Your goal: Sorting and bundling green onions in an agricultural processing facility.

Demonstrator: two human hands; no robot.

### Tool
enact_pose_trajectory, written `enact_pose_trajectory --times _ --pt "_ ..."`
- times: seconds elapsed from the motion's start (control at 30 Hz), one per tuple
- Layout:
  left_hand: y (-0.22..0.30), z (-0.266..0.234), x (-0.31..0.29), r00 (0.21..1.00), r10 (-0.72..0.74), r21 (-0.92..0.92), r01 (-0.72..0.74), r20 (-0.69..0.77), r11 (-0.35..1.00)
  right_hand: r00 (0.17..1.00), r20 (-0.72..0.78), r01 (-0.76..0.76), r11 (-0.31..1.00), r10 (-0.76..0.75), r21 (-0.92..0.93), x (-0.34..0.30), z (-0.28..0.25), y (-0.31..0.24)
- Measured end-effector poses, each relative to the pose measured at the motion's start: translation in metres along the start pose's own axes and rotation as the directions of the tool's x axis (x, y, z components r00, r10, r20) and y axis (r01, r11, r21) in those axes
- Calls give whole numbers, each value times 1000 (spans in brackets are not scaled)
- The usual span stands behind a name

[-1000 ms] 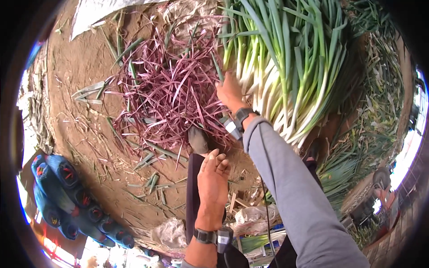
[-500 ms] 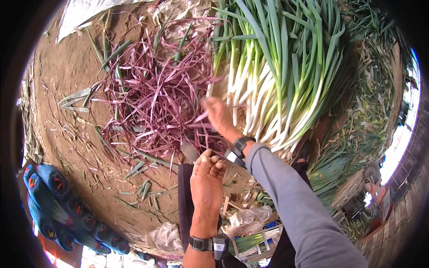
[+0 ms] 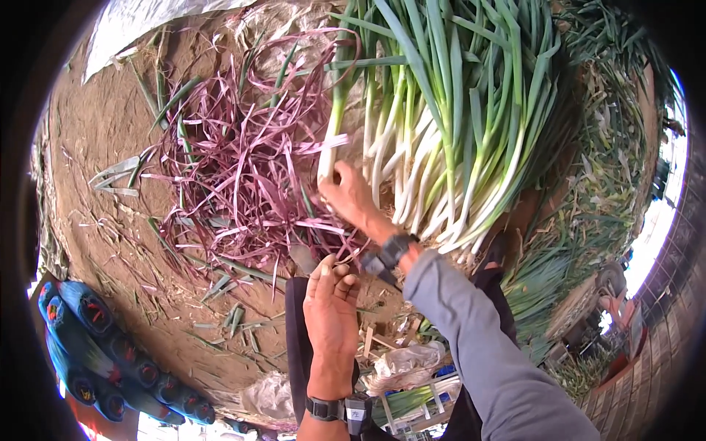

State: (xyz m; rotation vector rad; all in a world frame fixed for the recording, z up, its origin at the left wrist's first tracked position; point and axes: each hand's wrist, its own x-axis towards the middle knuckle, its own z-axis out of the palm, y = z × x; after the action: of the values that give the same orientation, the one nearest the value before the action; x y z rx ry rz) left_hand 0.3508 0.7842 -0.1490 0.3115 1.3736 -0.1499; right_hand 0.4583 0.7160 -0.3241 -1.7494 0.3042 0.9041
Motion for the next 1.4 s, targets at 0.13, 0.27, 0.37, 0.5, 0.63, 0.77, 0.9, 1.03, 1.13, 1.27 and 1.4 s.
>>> enact_pose_trajectory --times 0.13,0.27,0.37,0.5,0.63,0.77,0.9,1.03,1.13,1.27,1.4 --pt "-3 -2 2 971 185 127 -167 -154 978 920 49 391 917 -388 -81 -34 14 -33" --pt "-8 5 2 986 118 28 -116 -117 993 997 57 36 991 -43 131 -7 8 -22" --pt "-8 0 1 992 94 61 -89 -85 994 993 118 -45 966 15 255 6 13 -30" --pt "-2 -4 0 984 123 60 -116 -130 991 996 83 0 956 -26 294 1 22 -58" --pt "-2 0 -3 977 126 81 -114 -174 990 995 58 71 968 -87 239 -24 29 -127" --pt "-4 -2 4 976 195 69 -189 -95 980 980 84 141 925 -182 354 -46 34 -189" --pt "-11 -5 1 982 189 -35 -189 -3 981 945 162 212 907 -285 363 -25 58 -209" --pt "-9 -9 2 991 127 1 -128 -47 992 932 323 164 986 -166 33 29 68 -151" --pt "-10 4 1 994 88 40 -85 -70 996 915 205 342 398 -347 -852 77 5 -72" --pt "-5 3 -3 998 57 -5 -57 -5 998 753 595 537 -261 -280 -802 80 -135 -14" --pt "-3 -5 -5 999 33 -22 -34 -20 999 748 636 622 -135 -189 -772 31 -162 -13"
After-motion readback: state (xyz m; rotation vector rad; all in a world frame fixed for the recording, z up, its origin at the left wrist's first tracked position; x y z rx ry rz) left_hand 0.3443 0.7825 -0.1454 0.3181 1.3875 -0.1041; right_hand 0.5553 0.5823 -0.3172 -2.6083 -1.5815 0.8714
